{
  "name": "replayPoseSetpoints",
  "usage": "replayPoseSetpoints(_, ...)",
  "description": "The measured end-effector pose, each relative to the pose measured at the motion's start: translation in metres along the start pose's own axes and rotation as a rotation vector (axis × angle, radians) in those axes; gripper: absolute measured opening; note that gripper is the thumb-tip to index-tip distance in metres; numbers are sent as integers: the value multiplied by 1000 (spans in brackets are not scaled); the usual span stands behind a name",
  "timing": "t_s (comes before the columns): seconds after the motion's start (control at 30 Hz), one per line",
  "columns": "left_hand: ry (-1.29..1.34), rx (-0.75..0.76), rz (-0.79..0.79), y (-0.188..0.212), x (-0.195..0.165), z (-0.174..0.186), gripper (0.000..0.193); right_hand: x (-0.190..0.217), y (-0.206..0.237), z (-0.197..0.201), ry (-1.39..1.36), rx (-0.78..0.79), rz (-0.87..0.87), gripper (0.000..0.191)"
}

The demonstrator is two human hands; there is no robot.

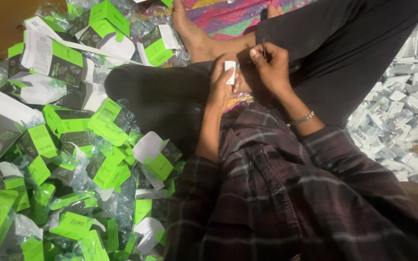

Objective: The person sits on the floor surrounded by piles of green product boxes and white plastic switch components, placing small white plastic parts into a clear plastic bag on their lap and working the bag closed. They briefly hold and handle an orange utility knife against their palm before resuming bagging the parts.

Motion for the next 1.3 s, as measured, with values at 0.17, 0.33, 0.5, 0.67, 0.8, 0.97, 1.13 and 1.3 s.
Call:
replayPoseSetpoints(0.17, -52, -88, -63, -4, 2, 1, 29, 7, 7, -7, 23, 199, 19, 16)
replayPoseSetpoints(0.33, -233, -149, -212, 0, 2, 1, 25, 21, 14, -12, 123, 270, 79, 21)
replayPoseSetpoints(0.5, -270, -188, -287, 2, 1, 1, 17, 30, 21, -15, 201, 298, 160, 24)
replayPoseSetpoints(0.67, -319, -217, -296, 3, 1, 2, 20, 33, 26, -17, 267, 304, 163, 23)
replayPoseSetpoints(0.8, -304, -203, -292, 6, -1, 0, 19, 36, 27, -18, 339, 301, 130, 22)
replayPoseSetpoints(0.97, -323, -194, -314, 8, -1, -2, 19, 40, 29, -19, 274, 307, 197, 22)
replayPoseSetpoints(1.13, -338, -195, -304, 8, -2, -2, 20, 41, 30, -19, 283, 306, 236, 19)
replayPoseSetpoints(1.3, -344, -186, -301, 8, -3, -2, 18, 40, 29, -18, 277, 301, 275, 17)
Point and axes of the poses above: each hand's wrist, its own y-axis away from the middle knuckle, its own z-axis out of the back of the hand, x = y × z, the point moved 2 cm from there along -y, towards the middle knuckle, and after that the axes turned 5 degrees about -z, right-handed, at the moved point
